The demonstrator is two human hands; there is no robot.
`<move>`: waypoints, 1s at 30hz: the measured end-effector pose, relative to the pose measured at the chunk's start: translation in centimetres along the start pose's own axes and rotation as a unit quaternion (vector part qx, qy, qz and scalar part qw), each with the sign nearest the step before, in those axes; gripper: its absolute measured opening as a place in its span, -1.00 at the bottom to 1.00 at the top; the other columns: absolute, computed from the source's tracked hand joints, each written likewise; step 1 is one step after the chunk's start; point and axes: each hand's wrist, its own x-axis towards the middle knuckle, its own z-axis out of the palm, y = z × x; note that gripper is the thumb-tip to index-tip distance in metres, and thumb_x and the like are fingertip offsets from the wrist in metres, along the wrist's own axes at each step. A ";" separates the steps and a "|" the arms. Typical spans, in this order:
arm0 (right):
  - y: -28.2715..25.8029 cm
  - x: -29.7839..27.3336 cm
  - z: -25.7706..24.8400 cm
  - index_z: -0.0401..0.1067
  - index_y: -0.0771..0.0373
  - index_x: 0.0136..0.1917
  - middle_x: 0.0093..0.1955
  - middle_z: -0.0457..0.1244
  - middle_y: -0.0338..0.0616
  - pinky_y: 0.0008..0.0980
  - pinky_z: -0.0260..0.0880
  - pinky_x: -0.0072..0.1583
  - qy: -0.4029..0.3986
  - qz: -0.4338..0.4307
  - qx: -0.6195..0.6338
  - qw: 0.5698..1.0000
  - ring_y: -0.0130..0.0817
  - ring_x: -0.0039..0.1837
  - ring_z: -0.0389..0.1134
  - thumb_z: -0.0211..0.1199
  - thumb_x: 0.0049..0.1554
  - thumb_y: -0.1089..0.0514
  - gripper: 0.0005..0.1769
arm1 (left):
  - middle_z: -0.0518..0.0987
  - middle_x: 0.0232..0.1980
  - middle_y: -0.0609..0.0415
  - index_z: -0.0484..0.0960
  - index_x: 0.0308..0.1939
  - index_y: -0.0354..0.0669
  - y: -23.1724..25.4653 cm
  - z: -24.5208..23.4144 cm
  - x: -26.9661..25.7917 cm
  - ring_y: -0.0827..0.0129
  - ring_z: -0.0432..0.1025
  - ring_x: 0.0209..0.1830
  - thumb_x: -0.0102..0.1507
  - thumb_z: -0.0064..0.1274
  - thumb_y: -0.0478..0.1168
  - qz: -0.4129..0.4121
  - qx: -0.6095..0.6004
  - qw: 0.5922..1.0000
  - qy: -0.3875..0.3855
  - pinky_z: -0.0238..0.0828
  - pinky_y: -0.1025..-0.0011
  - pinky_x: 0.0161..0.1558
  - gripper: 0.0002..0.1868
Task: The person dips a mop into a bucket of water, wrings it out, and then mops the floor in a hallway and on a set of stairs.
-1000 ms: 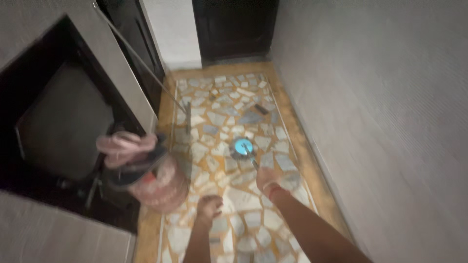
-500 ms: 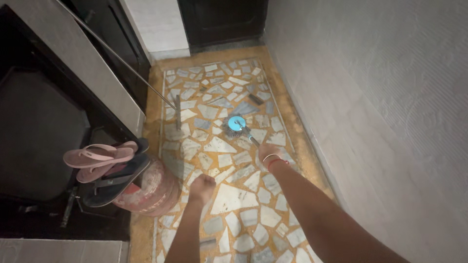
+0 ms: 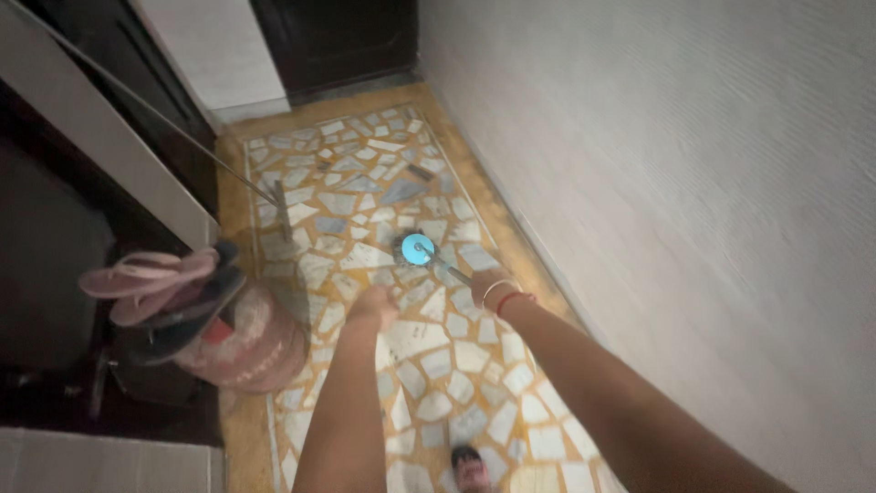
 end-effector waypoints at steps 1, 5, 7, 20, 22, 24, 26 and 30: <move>0.5 -1.9 0.2 0.56 0.17 0.14 0.11 0.43 0.08 -0.11 0.49 0.17 -0.004 0.008 0.002 1.000 -0.03 0.17 0.48 0.18 0.14 0.12 -0.68 | 0.62 0.06 -0.19 0.67 -0.03 -0.14 1.1 0.5 -0.3 -0.02 0.51 0.12 0.18 0.18 -0.06 0.016 0.024 0.999 -0.020 0.44 0.13 0.14 -0.65; 1.0 -9.9 -1.0 0.55 0.27 0.09 0.06 0.42 0.14 -0.12 0.50 0.09 -0.048 0.023 0.098 0.994 0.00 0.10 0.47 0.16 0.04 0.20 -0.65 | 0.56 0.15 -0.21 0.64 0.03 -0.24 1.8 2.2 -2.4 -0.03 0.46 0.21 0.12 0.30 0.04 0.061 0.110 0.989 -0.072 0.41 0.12 0.21 -0.47; 1.0 -13.6 -2.7 0.54 0.24 0.10 0.04 0.43 0.10 -0.12 0.51 0.07 -0.059 0.038 0.119 0.990 -0.02 0.06 0.48 0.16 0.01 0.20 -0.63 | 0.60 0.12 -0.22 0.68 -0.02 -0.22 2.1 3.7 -2.7 -0.03 0.49 0.18 0.12 0.25 -0.04 0.071 0.090 0.990 -0.082 0.43 0.12 0.19 -0.56; -2.1 -14.8 2.0 0.59 0.20 0.03 0.03 0.41 0.06 -0.06 0.49 0.11 0.042 0.088 0.080 0.992 0.03 0.10 0.46 0.16 0.10 0.16 -0.72 | 0.67 -0.04 -0.17 0.73 -0.24 -0.17 3.3 6.2 -3.7 -0.02 0.54 0.06 0.06 0.29 -0.07 0.129 0.034 0.987 -0.094 0.48 0.14 0.10 -0.69; -3.0 -14.3 2.4 0.57 0.22 0.04 0.02 0.42 0.07 -0.07 0.50 0.12 0.037 0.113 0.088 0.989 0.01 0.11 0.47 0.16 0.12 0.15 -0.73 | 0.67 -0.05 -0.21 0.71 -0.21 -0.17 2.3 6.6 -3.3 -0.06 0.56 0.03 0.16 0.14 -0.09 0.095 -0.006 0.993 -0.064 0.49 0.12 0.07 -0.75; -3.1 -12.9 2.4 0.58 0.24 0.00 0.01 0.42 0.11 -0.12 0.50 0.12 0.073 0.098 0.078 0.989 0.00 0.11 0.48 0.15 0.15 0.15 -0.76 | 0.67 -0.05 -0.18 0.71 -0.21 -0.15 1.7 6.7 -2.7 -0.03 0.55 0.04 0.12 0.17 -0.11 0.081 -0.013 0.994 -0.070 0.47 0.13 0.08 -0.75; -2.8 -11.1 1.9 0.57 0.24 -0.01 0.01 0.42 0.11 -0.10 0.50 0.12 0.098 0.096 0.092 0.986 0.00 0.11 0.47 0.14 0.14 0.16 -0.76 | 0.67 -0.04 -0.14 0.72 -0.21 -0.12 1.7 6.7 -1.9 0.00 0.54 0.06 0.08 0.20 -0.12 0.064 -0.022 0.995 -0.074 0.46 0.14 0.10 -0.75; -2.0 -7.5 1.9 0.57 0.22 -0.01 0.06 0.41 0.10 -0.08 0.50 0.13 0.111 0.091 0.117 0.983 0.01 0.15 0.46 0.12 0.17 0.15 -0.76 | 0.69 -0.06 -0.18 0.73 -0.20 -0.14 1.6 8.3 -2.0 0.03 0.59 0.02 0.12 0.15 -0.13 0.019 -0.046 0.996 -0.075 0.49 0.19 0.09 -0.76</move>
